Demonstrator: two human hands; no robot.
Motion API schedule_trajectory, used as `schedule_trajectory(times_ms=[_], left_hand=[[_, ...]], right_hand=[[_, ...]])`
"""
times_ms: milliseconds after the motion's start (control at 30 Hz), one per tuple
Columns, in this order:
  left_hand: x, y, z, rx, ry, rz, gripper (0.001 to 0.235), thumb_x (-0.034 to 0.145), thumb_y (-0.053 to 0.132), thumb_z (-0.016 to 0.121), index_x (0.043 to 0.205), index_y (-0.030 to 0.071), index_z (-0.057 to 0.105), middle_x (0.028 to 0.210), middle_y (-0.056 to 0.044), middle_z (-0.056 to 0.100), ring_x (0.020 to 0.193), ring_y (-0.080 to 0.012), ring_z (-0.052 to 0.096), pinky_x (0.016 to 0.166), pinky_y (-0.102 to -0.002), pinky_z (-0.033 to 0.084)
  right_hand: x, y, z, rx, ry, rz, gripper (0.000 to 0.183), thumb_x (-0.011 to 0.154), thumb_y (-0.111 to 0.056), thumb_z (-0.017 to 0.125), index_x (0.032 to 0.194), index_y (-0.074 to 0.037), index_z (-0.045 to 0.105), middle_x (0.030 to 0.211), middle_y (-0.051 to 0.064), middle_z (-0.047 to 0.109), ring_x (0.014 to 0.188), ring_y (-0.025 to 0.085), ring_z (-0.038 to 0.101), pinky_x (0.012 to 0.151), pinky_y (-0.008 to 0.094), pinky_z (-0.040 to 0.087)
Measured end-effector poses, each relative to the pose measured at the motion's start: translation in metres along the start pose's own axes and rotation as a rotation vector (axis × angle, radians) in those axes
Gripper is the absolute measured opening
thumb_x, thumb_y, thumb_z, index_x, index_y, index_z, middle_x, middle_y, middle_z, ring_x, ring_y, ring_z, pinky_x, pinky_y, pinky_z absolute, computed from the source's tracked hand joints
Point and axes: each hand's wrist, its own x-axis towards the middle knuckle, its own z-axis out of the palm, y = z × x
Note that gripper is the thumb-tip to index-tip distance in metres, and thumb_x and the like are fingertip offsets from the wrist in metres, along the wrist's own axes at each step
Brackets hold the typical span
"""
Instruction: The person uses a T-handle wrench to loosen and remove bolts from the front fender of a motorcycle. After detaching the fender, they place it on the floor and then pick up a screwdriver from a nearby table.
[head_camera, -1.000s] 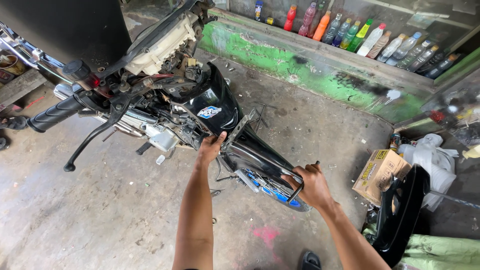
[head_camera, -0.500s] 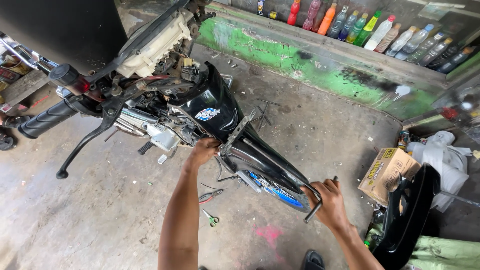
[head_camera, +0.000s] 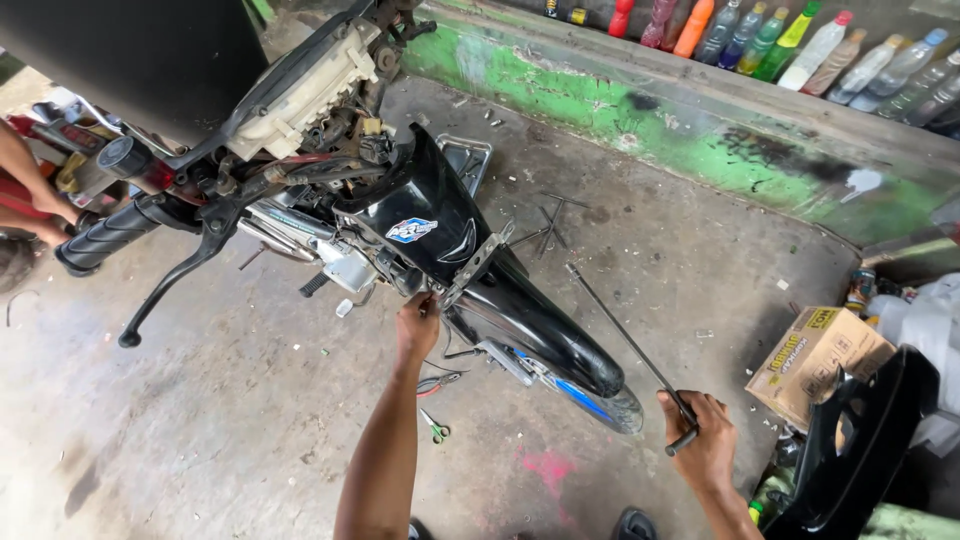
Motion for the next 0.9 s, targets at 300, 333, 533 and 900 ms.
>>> schedule_trajectory(times_ms=[300, 333, 533, 900], left_hand=[[-0.07, 0.028, 0.056, 0.039, 0.328, -0.286, 0.03, 0.097, 0.03, 0.059, 0.108, 0.006, 0.075, 0.083, -0.01, 0.072, 0.07, -0.025, 0.061, 0.067, -0.037, 0.05], [-0.085, 0.035, 0.068, 0.041, 0.35, -0.28, 0.031, 0.096, 0.029, 0.059, 0.107, 0.005, 0.074, 0.084, -0.011, 0.073, 0.072, -0.0279, 0.063, 0.069, -0.038, 0.051], [-0.142, 0.123, 0.151, 0.194, 0.518, -0.072, 0.019, 0.096, 0.02, 0.059, 0.104, 0.007, 0.07, 0.084, -0.014, 0.073, 0.065, -0.0316, 0.064, 0.06, -0.042, 0.05], [-0.114, 0.184, 0.334, 0.49, -0.203, 0.11, 0.017, 0.103, 0.014, 0.051, 0.116, 0.002, 0.051, 0.101, -0.019, 0.067, 0.068, -0.0378, 0.069, 0.061, -0.053, 0.059]], right_hand=[[0.03, 0.084, -0.063, -0.042, -0.128, 0.004, 0.021, 0.091, -0.024, 0.076, 0.087, -0.004, 0.073, 0.067, 0.006, 0.061, 0.062, 0.022, 0.051, 0.07, 0.035, 0.044], [0.035, 0.093, -0.072, -0.059, -0.155, 0.039, 0.022, 0.091, -0.025, 0.075, 0.088, -0.004, 0.072, 0.069, 0.007, 0.064, 0.065, 0.024, 0.055, 0.071, 0.037, 0.046], [0.055, 0.18, -0.119, -0.203, -0.241, 0.018, 0.027, 0.093, -0.027, 0.07, 0.095, -0.001, 0.071, 0.084, 0.012, 0.074, 0.073, 0.028, 0.069, 0.07, 0.038, 0.055], [0.117, 0.219, -0.065, -0.468, -0.321, -0.117, 0.013, 0.098, -0.014, 0.056, 0.106, -0.006, 0.059, 0.076, 0.01, 0.073, 0.063, 0.029, 0.071, 0.073, 0.043, 0.056]])
